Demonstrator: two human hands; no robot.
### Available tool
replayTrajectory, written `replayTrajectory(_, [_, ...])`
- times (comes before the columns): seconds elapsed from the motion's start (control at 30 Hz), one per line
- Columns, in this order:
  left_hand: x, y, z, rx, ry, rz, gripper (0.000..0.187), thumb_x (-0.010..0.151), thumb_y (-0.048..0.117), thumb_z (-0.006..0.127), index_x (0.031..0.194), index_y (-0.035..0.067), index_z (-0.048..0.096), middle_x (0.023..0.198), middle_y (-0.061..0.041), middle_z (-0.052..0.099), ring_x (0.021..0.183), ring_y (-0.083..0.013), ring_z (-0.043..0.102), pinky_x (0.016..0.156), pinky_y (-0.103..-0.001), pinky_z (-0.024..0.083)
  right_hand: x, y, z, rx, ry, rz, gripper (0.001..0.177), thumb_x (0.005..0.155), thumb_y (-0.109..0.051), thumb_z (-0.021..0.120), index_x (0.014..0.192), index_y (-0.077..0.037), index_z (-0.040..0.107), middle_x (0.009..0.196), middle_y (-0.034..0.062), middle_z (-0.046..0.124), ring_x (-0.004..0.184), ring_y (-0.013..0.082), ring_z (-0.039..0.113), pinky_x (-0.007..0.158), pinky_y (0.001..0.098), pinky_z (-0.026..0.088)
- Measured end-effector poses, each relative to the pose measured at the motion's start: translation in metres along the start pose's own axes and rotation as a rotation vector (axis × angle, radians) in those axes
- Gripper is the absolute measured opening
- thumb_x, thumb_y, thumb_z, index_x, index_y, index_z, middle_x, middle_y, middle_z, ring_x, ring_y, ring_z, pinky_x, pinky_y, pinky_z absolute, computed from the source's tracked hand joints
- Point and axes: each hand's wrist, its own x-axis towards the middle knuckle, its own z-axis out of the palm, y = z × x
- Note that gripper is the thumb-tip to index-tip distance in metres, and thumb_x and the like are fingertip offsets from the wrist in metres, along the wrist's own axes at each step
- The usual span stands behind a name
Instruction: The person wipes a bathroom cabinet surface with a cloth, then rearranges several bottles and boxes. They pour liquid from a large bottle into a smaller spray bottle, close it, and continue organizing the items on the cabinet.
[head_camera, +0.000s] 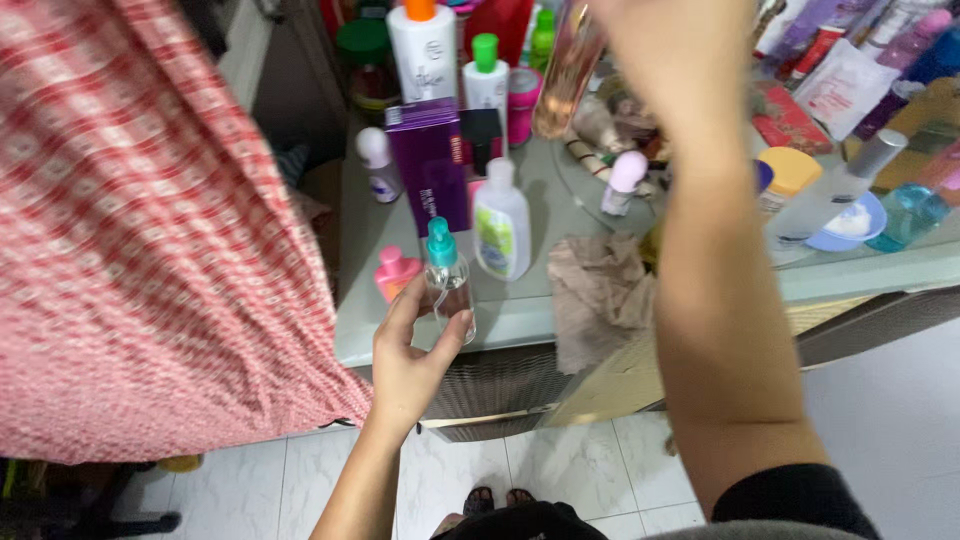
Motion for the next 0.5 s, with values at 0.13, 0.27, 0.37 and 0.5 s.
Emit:
replayTrajectory(0.13, [0.002,0.005,0.017,0.027,-0.018,-0.024,0.060,0.084,0.009,0.081,0.138,-0.003,0.058,0.109,-0.007,0.071,0.102,-0.0157,0.068,0.094,-0.030,0.053,-0.021,-0.010,0.028,0.007,-0.057,0.103,0.030,0.082,-0.019,0.088,0.094,-0.002,0.068,0.088,0.0172,0.072,0.081,0.0350,0.071,0.069,0.0445,0.055])
replayTrajectory(0.27, [0.001,0.006,0.022,0.042,-0.009,-0.044,0.059,0.085,0.009,0.080,0.138,-0.003,0.058,0.116,-0.009,0.071,0.106,-0.0163,0.068,0.096,-0.031,0.053,-0.044,-0.012,0.065,0.186,-0.228,0.277,0.028,0.086,-0.016,0.083,0.102,-0.004,0.062,0.095,0.0127,0.073,0.091,0.0320,0.073,0.080,0.0431,0.056])
replayTrajectory(0.37, [-0.002,0.004,0.019,0.109,0.016,-0.061,0.060,0.084,0.009,0.081,0.139,-0.003,0.058,0.113,-0.009,0.073,0.104,-0.0170,0.069,0.096,-0.032,0.053,-0.056,-0.009,0.087,0.198,-0.266,0.288,0.033,0.083,-0.013,0.083,0.105,-0.003,0.061,0.102,0.0152,0.072,0.096,0.0372,0.070,0.080,0.0463,0.054])
replayTrajectory(0.5, [-0.005,0.000,0.017,0.131,0.050,-0.058,0.063,0.085,0.009,0.081,0.141,-0.003,0.056,0.115,-0.011,0.071,0.107,-0.0184,0.069,0.098,-0.033,0.053,-0.063,-0.004,0.105,0.154,-0.302,0.275,0.042,0.080,-0.014,0.086,0.111,-0.003,0.060,0.108,0.0193,0.070,0.101,0.0432,0.066,0.080,0.0506,0.052])
